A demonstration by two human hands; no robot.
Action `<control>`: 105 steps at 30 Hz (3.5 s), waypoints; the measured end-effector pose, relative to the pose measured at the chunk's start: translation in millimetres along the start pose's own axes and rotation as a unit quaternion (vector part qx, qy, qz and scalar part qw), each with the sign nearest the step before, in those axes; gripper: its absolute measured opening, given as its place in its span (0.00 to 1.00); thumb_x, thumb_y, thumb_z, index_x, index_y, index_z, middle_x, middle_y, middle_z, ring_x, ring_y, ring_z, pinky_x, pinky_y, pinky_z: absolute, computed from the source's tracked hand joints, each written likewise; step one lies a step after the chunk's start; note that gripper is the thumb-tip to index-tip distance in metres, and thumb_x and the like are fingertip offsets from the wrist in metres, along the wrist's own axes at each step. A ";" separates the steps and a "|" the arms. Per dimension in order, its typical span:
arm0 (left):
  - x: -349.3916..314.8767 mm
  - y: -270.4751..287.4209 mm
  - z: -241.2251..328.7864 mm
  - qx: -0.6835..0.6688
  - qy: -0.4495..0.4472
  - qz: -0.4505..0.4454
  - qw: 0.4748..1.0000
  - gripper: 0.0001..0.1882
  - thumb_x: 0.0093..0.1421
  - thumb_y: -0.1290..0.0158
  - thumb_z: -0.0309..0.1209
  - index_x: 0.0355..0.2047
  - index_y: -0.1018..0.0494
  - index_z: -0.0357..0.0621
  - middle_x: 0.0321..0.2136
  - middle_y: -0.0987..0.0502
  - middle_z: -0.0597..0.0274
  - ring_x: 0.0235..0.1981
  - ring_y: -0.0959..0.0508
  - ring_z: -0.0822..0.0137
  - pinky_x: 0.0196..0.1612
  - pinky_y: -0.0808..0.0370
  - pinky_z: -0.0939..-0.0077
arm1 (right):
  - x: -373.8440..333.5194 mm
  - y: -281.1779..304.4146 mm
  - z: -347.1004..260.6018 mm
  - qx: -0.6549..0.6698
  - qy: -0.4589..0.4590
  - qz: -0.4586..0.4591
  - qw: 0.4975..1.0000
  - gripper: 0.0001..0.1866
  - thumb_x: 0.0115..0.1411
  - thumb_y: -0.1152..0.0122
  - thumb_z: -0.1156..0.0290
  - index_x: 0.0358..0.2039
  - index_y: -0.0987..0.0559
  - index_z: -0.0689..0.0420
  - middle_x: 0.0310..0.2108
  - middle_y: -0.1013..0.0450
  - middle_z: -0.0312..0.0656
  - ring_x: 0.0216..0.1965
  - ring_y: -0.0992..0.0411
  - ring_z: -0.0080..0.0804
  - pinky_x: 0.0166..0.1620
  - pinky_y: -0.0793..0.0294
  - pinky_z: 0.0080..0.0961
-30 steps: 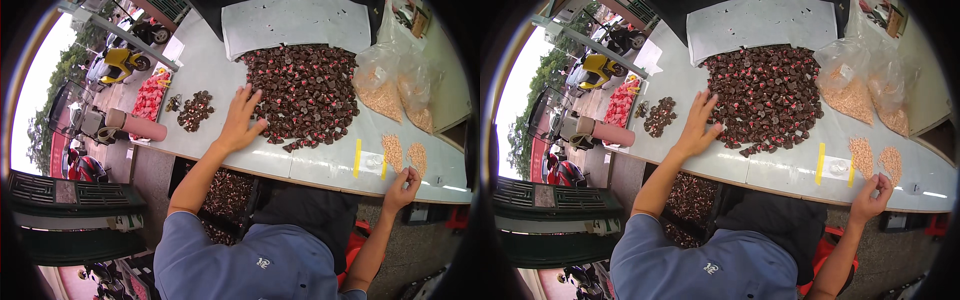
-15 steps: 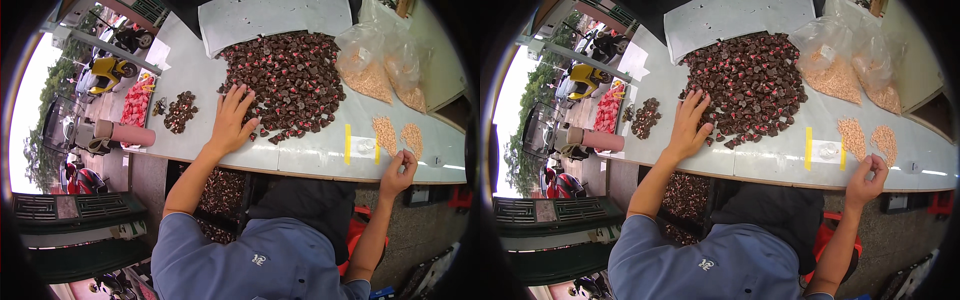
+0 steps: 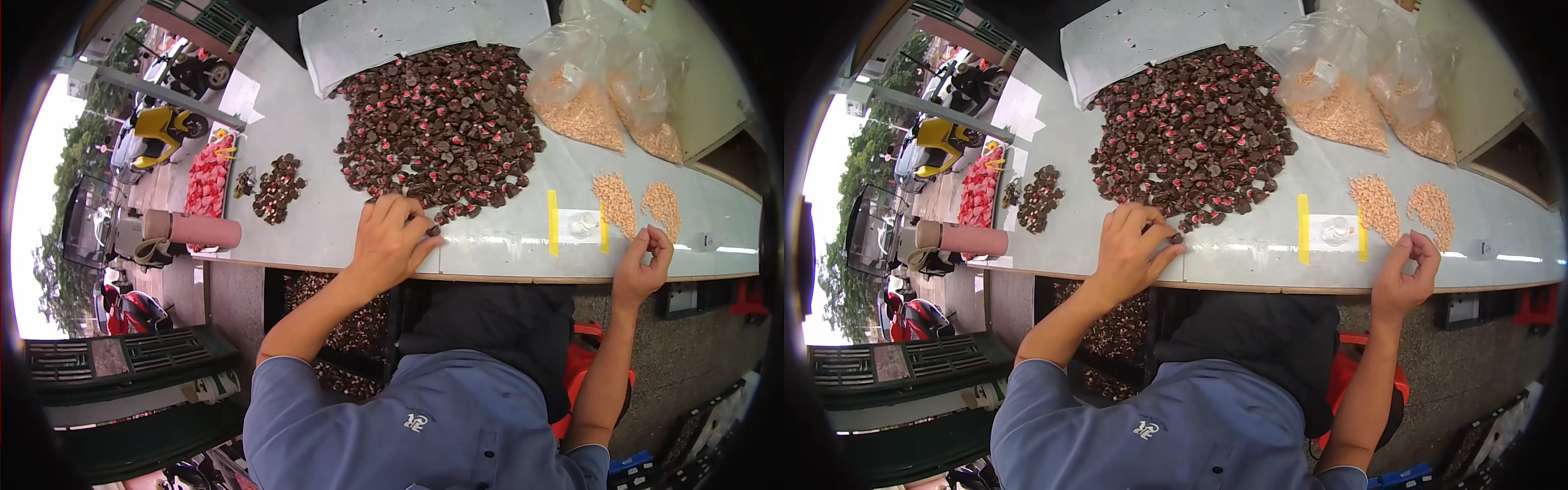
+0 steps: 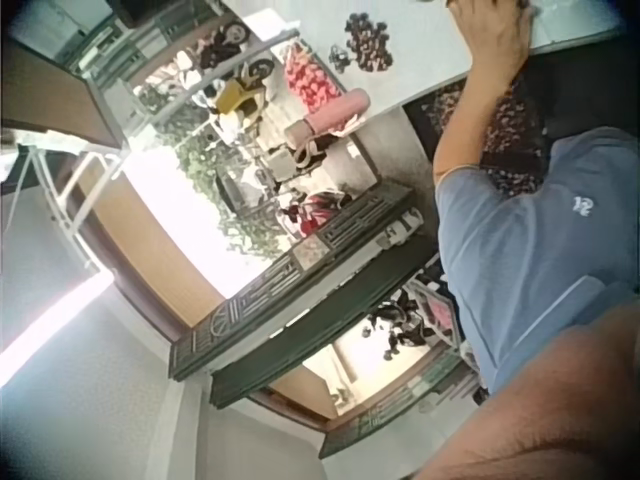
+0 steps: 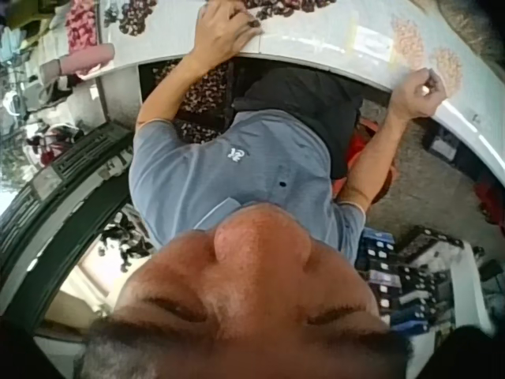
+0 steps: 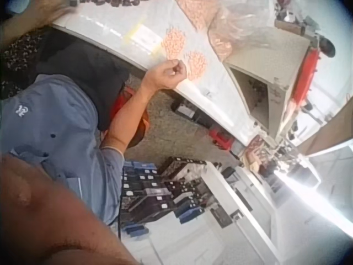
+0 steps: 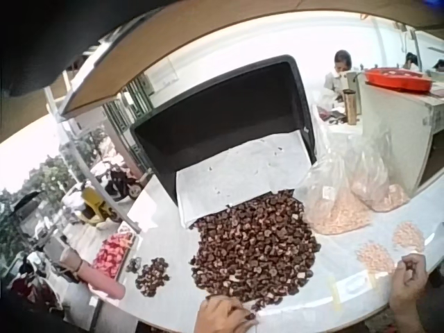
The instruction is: Sorting and inspecting small plastic components on a workbench in a factory setting.
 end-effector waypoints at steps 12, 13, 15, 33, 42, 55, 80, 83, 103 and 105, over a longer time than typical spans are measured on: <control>57.1 -31.1 49.7 -0.559 0.055 -0.304 0.770 0.12 0.58 0.40 0.23 0.42 0.23 0.37 0.38 0.21 0.61 0.36 0.21 0.74 0.42 0.24 0.80 | 11.8 13.9 -12.8 0.072 -0.108 -0.181 0.975 0.04 0.63 0.43 0.76 0.38 0.23 0.62 0.23 0.32 0.26 0.25 0.38 0.12 0.28 0.39 0.15; 66.3 -38.4 53.5 -0.567 0.061 -0.349 0.744 0.11 0.58 0.41 0.21 0.43 0.24 0.35 0.40 0.22 0.60 0.39 0.21 0.74 0.45 0.24 0.80 | 13.4 17.6 -15.2 0.021 -0.102 -0.208 0.973 0.03 0.63 0.43 0.76 0.36 0.23 0.61 0.18 0.37 0.25 0.21 0.41 0.13 0.24 0.42 0.18; 76.6 -56.6 59.8 -0.592 0.084 -0.407 0.691 0.11 0.59 0.41 0.20 0.43 0.24 0.35 0.39 0.21 0.62 0.41 0.21 0.75 0.47 0.24 0.82 | 16.0 26.0 -22.0 -0.046 -0.069 -0.223 0.971 0.03 0.62 0.43 0.77 0.35 0.23 0.61 0.16 0.38 0.27 0.20 0.41 0.14 0.24 0.42 0.19; 76.5 -79.6 49.1 -0.657 0.080 -0.404 0.631 0.12 0.59 0.40 0.23 0.43 0.25 0.34 0.32 0.19 0.61 0.34 0.20 0.77 0.40 0.24 0.83 | 19.5 23.7 -30.3 -0.162 -0.040 -0.271 0.948 0.05 0.56 0.38 0.76 0.33 0.25 0.60 0.13 0.38 0.36 0.15 0.40 0.24 0.23 0.39 0.26; 75.4 -74.6 50.3 -0.649 0.089 -0.403 0.639 0.12 0.59 0.40 0.23 0.43 0.24 0.34 0.33 0.19 0.60 0.35 0.20 0.76 0.41 0.23 0.82 | 22.2 15.9 -38.9 -0.207 -0.055 -0.270 0.939 0.05 0.56 0.38 0.76 0.32 0.25 0.60 0.13 0.37 0.35 0.16 0.40 0.23 0.23 0.40 0.26; 80.6 -69.7 46.7 -0.695 0.171 -0.420 0.557 0.12 0.60 0.40 0.25 0.43 0.24 0.32 0.38 0.20 0.55 0.37 0.17 0.68 0.37 0.20 0.80 | 1.0 23.1 -76.3 0.059 -0.044 -0.244 0.967 0.03 0.59 0.42 0.83 0.33 0.27 0.64 0.34 0.25 0.43 0.32 0.24 0.23 0.35 0.27 0.16; 77.6 -70.3 49.2 -0.696 0.200 -0.430 0.539 0.11 0.60 0.39 0.29 0.39 0.23 0.35 0.34 0.19 0.57 0.34 0.17 0.68 0.35 0.20 0.78 | -21.5 -4.2 -116.6 0.050 0.082 -0.336 0.937 0.11 0.52 0.37 0.85 0.37 0.24 0.64 0.29 0.23 0.47 0.28 0.21 0.38 0.31 0.23 0.28; 77.3 -67.7 49.4 -0.688 0.199 -0.443 0.539 0.11 0.59 0.39 0.29 0.39 0.23 0.35 0.34 0.19 0.57 0.34 0.17 0.68 0.35 0.20 0.79 | -16.8 -3.5 -114.7 0.084 0.040 -0.415 0.905 0.09 0.52 0.36 0.84 0.34 0.24 0.63 0.25 0.24 0.45 0.25 0.22 0.35 0.28 0.24 0.25; 81.0 -70.3 48.9 -0.698 0.163 -0.446 0.536 0.12 0.60 0.39 0.31 0.38 0.23 0.34 0.32 0.20 0.57 0.34 0.17 0.69 0.34 0.19 0.79 | -9.0 -10.6 -104.8 0.043 0.134 -0.435 0.889 0.08 0.49 0.34 0.81 0.29 0.23 0.57 0.16 0.29 0.36 0.15 0.30 0.32 0.20 0.34 0.28; 79.1 -71.3 47.7 -0.699 0.166 -0.447 0.533 0.12 0.60 0.39 0.30 0.40 0.23 0.33 0.33 0.19 0.56 0.34 0.17 0.68 0.35 0.20 0.79 | 0.5 -6.6 -106.5 0.028 0.143 -0.438 0.887 0.07 0.49 0.35 0.82 0.29 0.23 0.59 0.17 0.28 0.37 0.16 0.29 0.29 0.21 0.33 0.24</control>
Point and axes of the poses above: each hand's wrist, its own x-axis towards the middle knuckle, its own y-axis out of the back of the hand, z = x × y, the point moved 1 cm from there along x, towards the middle knuckle
